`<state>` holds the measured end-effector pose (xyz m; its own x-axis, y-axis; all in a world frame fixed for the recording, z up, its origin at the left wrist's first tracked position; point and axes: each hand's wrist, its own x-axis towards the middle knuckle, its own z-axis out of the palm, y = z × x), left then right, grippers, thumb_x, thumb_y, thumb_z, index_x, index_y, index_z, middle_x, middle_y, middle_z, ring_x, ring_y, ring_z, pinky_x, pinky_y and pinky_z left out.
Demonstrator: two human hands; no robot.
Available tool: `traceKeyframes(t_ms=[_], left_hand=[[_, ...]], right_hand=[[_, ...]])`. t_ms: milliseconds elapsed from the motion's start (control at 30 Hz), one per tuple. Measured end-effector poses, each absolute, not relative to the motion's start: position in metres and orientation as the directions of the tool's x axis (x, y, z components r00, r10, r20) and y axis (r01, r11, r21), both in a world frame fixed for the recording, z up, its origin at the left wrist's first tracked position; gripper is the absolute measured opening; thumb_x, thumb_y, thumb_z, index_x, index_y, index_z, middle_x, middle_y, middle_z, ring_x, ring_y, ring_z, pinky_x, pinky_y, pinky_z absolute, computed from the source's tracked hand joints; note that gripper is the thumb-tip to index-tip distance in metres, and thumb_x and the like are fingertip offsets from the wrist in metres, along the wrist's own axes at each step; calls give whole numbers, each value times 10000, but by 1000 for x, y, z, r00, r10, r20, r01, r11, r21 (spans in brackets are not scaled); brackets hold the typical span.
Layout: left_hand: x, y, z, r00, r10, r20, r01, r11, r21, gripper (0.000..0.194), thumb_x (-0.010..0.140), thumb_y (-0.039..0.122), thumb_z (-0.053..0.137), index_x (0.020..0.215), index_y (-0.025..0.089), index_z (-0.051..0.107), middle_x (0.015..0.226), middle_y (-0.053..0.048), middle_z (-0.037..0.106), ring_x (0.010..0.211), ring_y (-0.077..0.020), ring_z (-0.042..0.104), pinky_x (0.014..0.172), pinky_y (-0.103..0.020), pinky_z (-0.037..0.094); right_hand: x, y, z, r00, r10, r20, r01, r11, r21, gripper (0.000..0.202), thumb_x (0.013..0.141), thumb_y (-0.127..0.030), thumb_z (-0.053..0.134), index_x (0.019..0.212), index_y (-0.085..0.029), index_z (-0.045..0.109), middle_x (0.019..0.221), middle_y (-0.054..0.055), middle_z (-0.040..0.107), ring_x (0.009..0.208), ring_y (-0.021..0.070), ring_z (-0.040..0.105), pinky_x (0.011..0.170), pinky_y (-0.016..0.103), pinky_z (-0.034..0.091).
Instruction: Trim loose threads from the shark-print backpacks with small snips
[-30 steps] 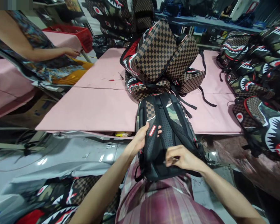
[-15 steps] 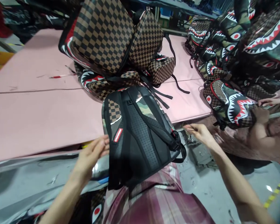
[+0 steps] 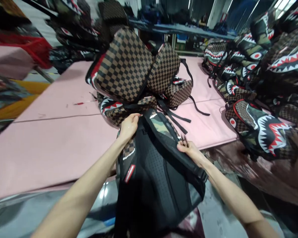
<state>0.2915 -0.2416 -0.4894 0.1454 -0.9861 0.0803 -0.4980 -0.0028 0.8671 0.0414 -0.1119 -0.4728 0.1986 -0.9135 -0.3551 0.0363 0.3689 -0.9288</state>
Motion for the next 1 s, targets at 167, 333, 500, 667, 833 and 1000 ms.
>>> traceKeyframes(t_ms=[167, 333, 500, 667, 833, 1000], left_hand=[[274, -329, -500, 177, -984, 17, -439, -63, 896, 312, 813, 239, 413, 996, 86, 614, 886, -115, 652, 891, -202, 583, 826, -314, 418], [274, -359, -512, 153, -988, 12, -382, -48, 923, 381, 789, 340, 487, 1046, 79, 593, 948, -131, 636, 822, -199, 597, 741, -302, 455], [266, -375, -512, -64, -988, 141, -322, 154, 934, 377, 789, 333, 521, 1098, 133, 605, 1156, -77, 573, 1106, -184, 495, 987, -272, 315], [245, -387, -495, -299, -930, 212, -245, 289, 926, 291, 819, 279, 477, 1012, 146, 649, 1099, -45, 605, 1091, -146, 497, 978, -199, 287], [225, -386, -486, -450, -884, 131, -260, 270, 927, 305, 769, 381, 536, 651, 116, 632, 642, -27, 574, 615, -121, 496, 595, -203, 355], [210, -388, -481, -468, -884, 3, -326, 176, 929, 359, 656, 401, 641, 488, 103, 534, 450, 11, 386, 441, -74, 313, 449, -220, 161]], right_hand=[[31, -192, -479, 188, -903, -385, 496, 426, -756, 237, 756, -317, 593, 733, -125, 455, 541, -41, 409, 356, 22, 206, 334, 170, 170], [23, -225, -497, 226, -884, -409, 616, 455, -643, 101, 849, -185, 416, 852, -121, 494, 553, -57, 350, 368, 27, 108, 341, 142, 206], [23, -230, -507, 290, -847, -446, 683, 510, -523, 191, 889, -174, 336, 901, -101, 512, 566, -51, 348, 380, 32, 79, 332, 138, 200], [12, -226, -513, 367, -819, -442, 692, 558, -459, 181, 855, -168, 375, 926, -80, 517, 555, -55, 304, 388, 30, 93, 332, 126, 211], [-25, -202, -527, 479, -760, -439, 535, 649, -541, 201, 833, -222, 440, 965, -93, 520, 493, -71, 264, 355, 40, 120, 284, 123, 175], [-55, -183, -521, 449, -752, -483, 436, 656, -616, 457, 847, -520, 451, 944, -87, 556, 694, 79, 586, 504, 118, 529, 394, 199, 422]])
